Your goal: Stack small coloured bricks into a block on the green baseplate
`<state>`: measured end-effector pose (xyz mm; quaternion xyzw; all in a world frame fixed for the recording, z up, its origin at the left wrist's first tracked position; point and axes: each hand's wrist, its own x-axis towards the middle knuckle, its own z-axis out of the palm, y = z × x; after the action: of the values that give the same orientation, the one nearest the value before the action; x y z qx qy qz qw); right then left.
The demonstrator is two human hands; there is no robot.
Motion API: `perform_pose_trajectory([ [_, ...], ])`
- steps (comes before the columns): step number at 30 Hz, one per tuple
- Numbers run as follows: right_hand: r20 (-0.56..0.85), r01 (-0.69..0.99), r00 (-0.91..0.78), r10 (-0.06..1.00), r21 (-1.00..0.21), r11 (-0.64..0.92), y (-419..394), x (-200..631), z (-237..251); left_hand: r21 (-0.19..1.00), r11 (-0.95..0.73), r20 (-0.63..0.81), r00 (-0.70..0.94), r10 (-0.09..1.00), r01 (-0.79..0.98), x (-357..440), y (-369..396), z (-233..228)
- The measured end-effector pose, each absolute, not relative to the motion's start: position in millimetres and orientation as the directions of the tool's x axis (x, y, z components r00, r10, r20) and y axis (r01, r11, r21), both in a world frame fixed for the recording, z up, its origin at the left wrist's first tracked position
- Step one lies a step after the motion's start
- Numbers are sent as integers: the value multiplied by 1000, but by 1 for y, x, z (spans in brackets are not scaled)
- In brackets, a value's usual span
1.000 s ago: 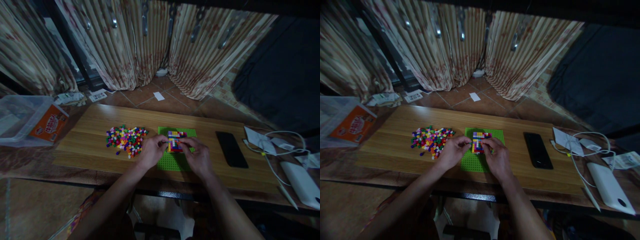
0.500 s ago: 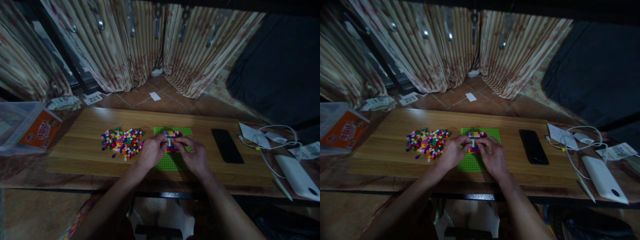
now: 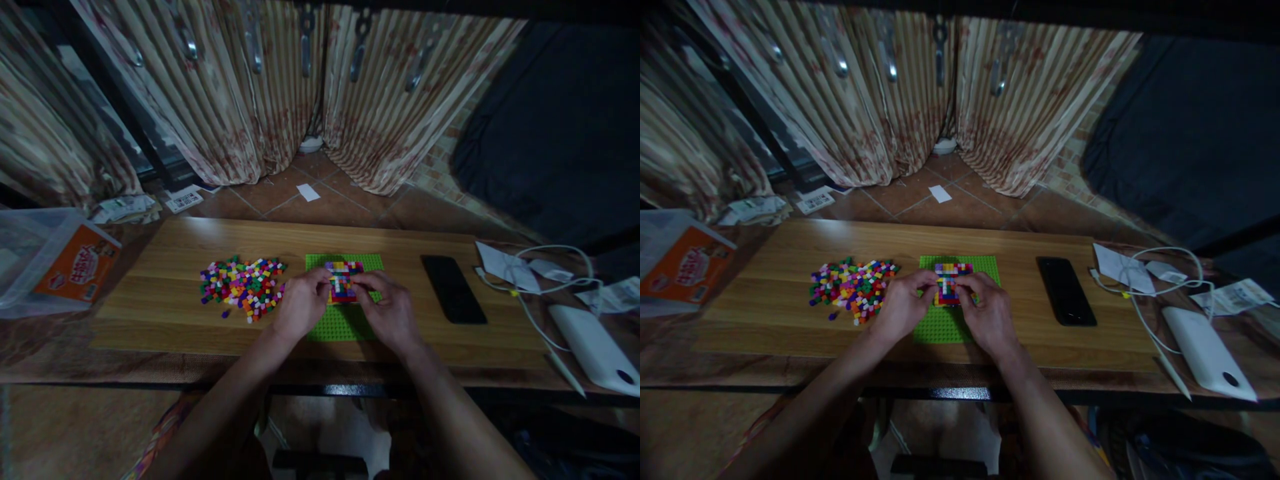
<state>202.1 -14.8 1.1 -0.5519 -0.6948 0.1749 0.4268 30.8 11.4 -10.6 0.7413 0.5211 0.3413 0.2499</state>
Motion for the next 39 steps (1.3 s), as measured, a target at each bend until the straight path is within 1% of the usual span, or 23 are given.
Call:
perform_pose_trajectory([
  [4, 402, 610, -28, 915, -719, 334, -15, 202, 1, 719, -321, 256, 195, 947, 616, 31, 9, -11],
  [6, 407, 612, -31, 913, -714, 339, -15, 202, 1, 696, -330, 259, 207, 944, 638, 31, 8, -11],
  [15, 413, 622, -39, 910, -703, 346, -16, 203, 0, 441, -450, 320, 332, 887, 776, 30, 8, -13],
  [19, 415, 628, -38, 909, -698, 345, -16, 203, 0, 345, -467, 305, 374, 876, 814, 30, 7, -12],
  [24, 400, 620, -37, 916, -709, 335, -15, 201, 1, 274, -461, 251, 400, 882, 844, 32, 5, -8],
  [27, 383, 603, -43, 923, -726, 330, -15, 198, 1, 263, -465, 241, 409, 880, 845, 33, 5, -5],
  [31, 353, 565, -12, 936, -770, 297, -15, 198, -3, 317, -453, 249, 388, 887, 833, 33, 4, -5],
  [34, 346, 533, 20, 938, -797, 283, -15, 198, -6, 417, -440, 268, 355, 896, 795, 32, -1, -7],
  [36, 352, 496, 34, 935, -818, 291, -16, 197, -7, 527, -411, 287, 299, 910, 744, 33, -5, -7],
  [37, 356, 468, 43, 933, -833, 296, -16, 197, -6, 601, -387, 289, 261, 921, 699, 33, -6, -6],
  [39, 354, 403, 69, 933, -865, 299, -17, 194, -4, 777, -318, 250, 198, 948, 543, 34, -9, -3],
])
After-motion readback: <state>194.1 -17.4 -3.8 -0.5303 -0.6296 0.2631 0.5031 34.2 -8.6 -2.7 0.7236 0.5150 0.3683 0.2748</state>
